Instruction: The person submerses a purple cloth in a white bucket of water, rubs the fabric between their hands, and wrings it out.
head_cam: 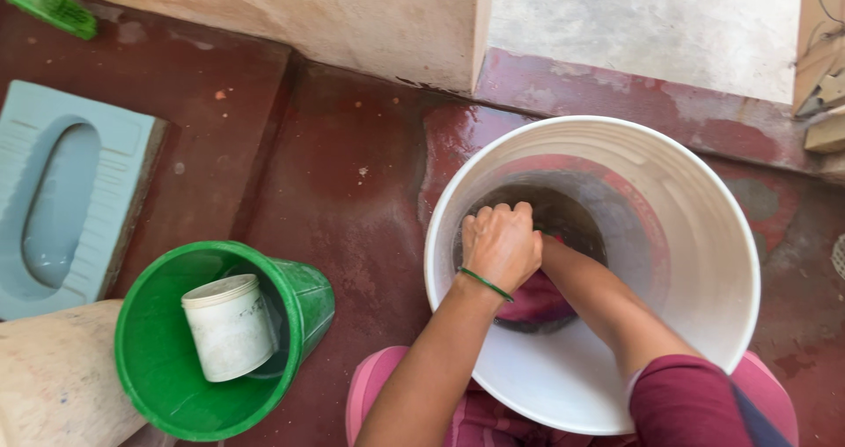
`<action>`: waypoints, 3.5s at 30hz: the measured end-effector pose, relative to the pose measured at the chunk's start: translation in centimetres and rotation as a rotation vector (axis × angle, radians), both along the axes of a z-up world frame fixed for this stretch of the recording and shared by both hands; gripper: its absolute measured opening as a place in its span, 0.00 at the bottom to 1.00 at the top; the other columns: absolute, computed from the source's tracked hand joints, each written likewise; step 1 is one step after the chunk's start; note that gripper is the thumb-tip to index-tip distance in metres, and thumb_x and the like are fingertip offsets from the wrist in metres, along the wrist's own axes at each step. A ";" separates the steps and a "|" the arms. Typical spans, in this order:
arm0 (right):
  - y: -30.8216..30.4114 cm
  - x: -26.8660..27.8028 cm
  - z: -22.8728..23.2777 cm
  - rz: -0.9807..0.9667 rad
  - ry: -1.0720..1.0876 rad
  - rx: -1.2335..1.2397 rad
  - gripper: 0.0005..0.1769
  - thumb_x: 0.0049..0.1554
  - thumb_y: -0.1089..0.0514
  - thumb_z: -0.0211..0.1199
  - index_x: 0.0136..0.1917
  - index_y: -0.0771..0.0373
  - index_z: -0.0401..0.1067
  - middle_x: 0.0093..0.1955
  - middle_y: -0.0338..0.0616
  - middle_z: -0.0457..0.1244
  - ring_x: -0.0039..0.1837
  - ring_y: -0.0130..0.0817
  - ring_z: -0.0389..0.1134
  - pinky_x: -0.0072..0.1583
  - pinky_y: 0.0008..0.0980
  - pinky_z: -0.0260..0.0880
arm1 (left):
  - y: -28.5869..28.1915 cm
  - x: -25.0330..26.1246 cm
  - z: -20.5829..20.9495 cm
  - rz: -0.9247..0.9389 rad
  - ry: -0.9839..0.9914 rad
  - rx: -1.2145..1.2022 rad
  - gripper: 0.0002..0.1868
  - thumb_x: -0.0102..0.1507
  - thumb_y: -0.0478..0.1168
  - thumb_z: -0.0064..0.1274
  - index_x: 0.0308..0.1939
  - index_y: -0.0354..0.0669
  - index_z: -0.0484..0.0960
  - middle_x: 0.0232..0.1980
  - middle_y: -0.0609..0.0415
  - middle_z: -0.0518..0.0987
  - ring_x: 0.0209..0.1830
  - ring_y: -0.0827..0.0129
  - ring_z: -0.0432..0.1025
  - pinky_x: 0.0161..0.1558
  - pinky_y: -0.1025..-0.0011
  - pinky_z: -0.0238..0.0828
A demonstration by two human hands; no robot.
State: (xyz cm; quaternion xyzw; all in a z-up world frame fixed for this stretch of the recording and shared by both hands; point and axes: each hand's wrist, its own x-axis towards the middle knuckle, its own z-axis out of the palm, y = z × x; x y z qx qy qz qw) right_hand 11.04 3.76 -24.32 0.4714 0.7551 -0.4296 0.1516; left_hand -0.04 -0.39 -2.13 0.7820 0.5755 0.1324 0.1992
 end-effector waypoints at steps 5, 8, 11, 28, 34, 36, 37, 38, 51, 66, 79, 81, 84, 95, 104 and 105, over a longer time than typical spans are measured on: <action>1.3 0.6 2.4 0.105 -0.120 0.055 0.20 0.42 0.51 0.76 0.48 0.58 0.79 0.54 0.48 0.69 0.60 0.45 0.67 0.61 0.39 0.70 | 0.0 -0.3 -1.1 0.020 0.066 -0.004 0.09 0.59 0.42 0.56 0.36 0.39 0.83 0.38 0.40 0.83 0.41 0.48 0.78 0.45 0.49 0.72; 3.1 1.4 5.8 0.198 -0.181 0.086 0.20 0.42 0.52 0.76 0.48 0.57 0.79 0.53 0.48 0.69 0.60 0.45 0.67 0.61 0.39 0.70 | 0.0 -0.5 -1.3 0.023 0.083 -0.041 0.09 0.59 0.41 0.55 0.37 0.40 0.83 0.37 0.42 0.84 0.41 0.49 0.78 0.46 0.49 0.72; 3.5 3.4 10.3 0.403 -0.251 0.080 0.20 0.41 0.52 0.77 0.47 0.57 0.79 0.52 0.48 0.69 0.59 0.45 0.67 0.60 0.39 0.70 | 0.2 0.0 -1.2 0.044 0.047 -0.021 0.11 0.57 0.43 0.57 0.37 0.40 0.83 0.37 0.41 0.84 0.41 0.48 0.79 0.45 0.49 0.72; 2.0 10.3 18.4 -0.052 -0.166 0.469 0.21 0.53 0.49 0.71 0.57 0.57 0.75 0.58 0.52 0.69 0.63 0.52 0.68 0.63 0.46 0.68 | 0.7 -0.3 -2.4 -0.111 0.030 -0.286 0.30 0.58 0.48 0.56 0.63 0.39 0.74 0.56 0.30 0.78 0.57 0.39 0.75 0.60 0.52 0.72; 3.7 11.2 16.1 -0.051 -0.244 0.314 0.33 0.52 0.46 0.72 0.67 0.56 0.70 0.63 0.55 0.67 0.67 0.53 0.66 0.67 0.47 0.66 | -0.2 9.5 -10.1 -0.507 0.526 -0.839 0.62 0.59 0.65 0.55 0.83 0.56 0.29 0.81 0.26 0.41 0.79 0.26 0.44 0.77 0.50 0.45; 3.3 11.0 17.0 -0.077 -0.229 0.301 0.34 0.52 0.46 0.72 0.69 0.55 0.69 0.65 0.55 0.66 0.68 0.54 0.65 0.68 0.47 0.65 | -1.1 11.1 -12.5 -0.395 0.496 -0.923 0.60 0.61 0.63 0.54 0.83 0.65 0.27 0.81 0.27 0.28 0.80 0.25 0.34 0.76 0.42 0.41; 3.2 10.9 17.8 -0.097 -0.200 0.302 0.34 0.53 0.46 0.70 0.70 0.55 0.68 0.64 0.57 0.66 0.67 0.54 0.66 0.67 0.47 0.65 | -1.5 11.9 -13.0 -0.281 0.461 -1.008 0.59 0.62 0.60 0.53 0.83 0.75 0.24 0.81 0.29 0.15 0.81 0.23 0.24 0.74 0.34 0.38; 3.1 11.0 18.7 -0.116 -0.170 0.304 0.34 0.54 0.46 0.69 0.71 0.54 0.67 0.63 0.58 0.66 0.67 0.55 0.66 0.67 0.48 0.65 | -2.6 11.7 -13.3 -0.189 0.482 -1.069 0.59 0.58 0.65 0.55 0.81 0.80 0.28 0.82 0.41 0.15 0.83 0.33 0.24 0.72 0.25 0.36; 2.3 11.1 24.2 -0.160 -0.067 0.297 0.37 0.53 0.46 0.68 0.71 0.60 0.64 0.57 0.59 0.68 0.63 0.54 0.67 0.63 0.47 0.66 | 3.8 2.7 -21.8 -0.364 0.571 -1.089 0.49 0.51 0.69 0.61 0.69 0.63 0.55 0.71 0.45 0.45 0.73 0.42 0.47 0.62 0.32 0.50; 3.1 11.5 23.2 -0.179 -0.134 0.290 0.34 0.55 0.46 0.68 0.71 0.57 0.65 0.60 0.61 0.66 0.65 0.54 0.66 0.66 0.48 0.63 | 5.8 10.9 -16.3 -0.639 0.537 -0.688 0.26 0.58 0.47 0.48 0.60 0.58 0.84 0.60 0.50 0.82 0.61 0.55 0.76 0.59 0.56 0.74; 3.8 11.4 22.3 -0.152 0.044 0.136 0.36 0.49 0.70 0.58 0.71 0.55 0.67 0.57 0.49 0.72 0.62 0.46 0.72 0.62 0.40 0.71 | -4.2 10.8 -26.9 -1.107 0.856 -0.703 0.25 0.61 0.45 0.54 0.61 0.44 0.82 0.63 0.46 0.80 0.62 0.56 0.76 0.57 0.51 0.74; 3.8 11.4 22.6 -0.168 0.142 0.090 0.37 0.47 0.72 0.54 0.70 0.54 0.68 0.57 0.47 0.72 0.61 0.44 0.72 0.61 0.39 0.71 | -2.9 10.2 -27.8 -0.846 0.780 -0.683 0.26 0.58 0.41 0.61 0.62 0.44 0.81 0.62 0.47 0.79 0.62 0.56 0.76 0.55 0.53 0.77; 3.6 11.3 22.5 -0.139 0.135 0.059 0.42 0.45 0.75 0.52 0.71 0.52 0.67 0.60 0.44 0.70 0.63 0.44 0.70 0.60 0.39 0.71 | -2.3 9.5 -27.9 -0.805 0.723 -0.615 0.24 0.56 0.42 0.65 0.58 0.46 0.86 0.59 0.47 0.83 0.61 0.58 0.78 0.57 0.59 0.77; 3.7 11.9 20.4 -0.160 -0.178 0.183 0.37 0.49 0.69 0.58 0.73 0.55 0.66 0.64 0.60 0.66 0.68 0.53 0.66 0.67 0.46 0.65 | 10.3 8.8 -21.1 -0.069 0.333 -0.675 0.43 0.57 0.63 0.57 0.70 0.46 0.68 0.68 0.45 0.72 0.69 0.53 0.67 0.65 0.48 0.60; 3.9 11.7 21.3 -0.174 -0.201 0.184 0.36 0.53 0.66 0.54 0.75 0.54 0.62 0.58 0.60 0.68 0.63 0.54 0.69 0.64 0.49 0.68 | 5.0 10.4 -16.8 -0.551 0.537 -0.724 0.40 0.58 0.59 0.53 0.68 0.35 0.75 0.61 0.37 0.81 0.63 0.51 0.76 0.62 0.57 0.71; 3.9 11.7 21.1 -0.170 -0.197 0.184 0.36 0.53 0.66 0.54 0.75 0.54 0.62 0.58 0.60 0.68 0.63 0.54 0.69 0.64 0.49 0.68 | 4.0 10.9 -15.2 -0.771 0.665 -0.706 0.35 0.58 0.52 0.52 0.64 0.35 0.83 0.59 0.37 0.85 0.61 0.52 0.79 0.60 0.57 0.74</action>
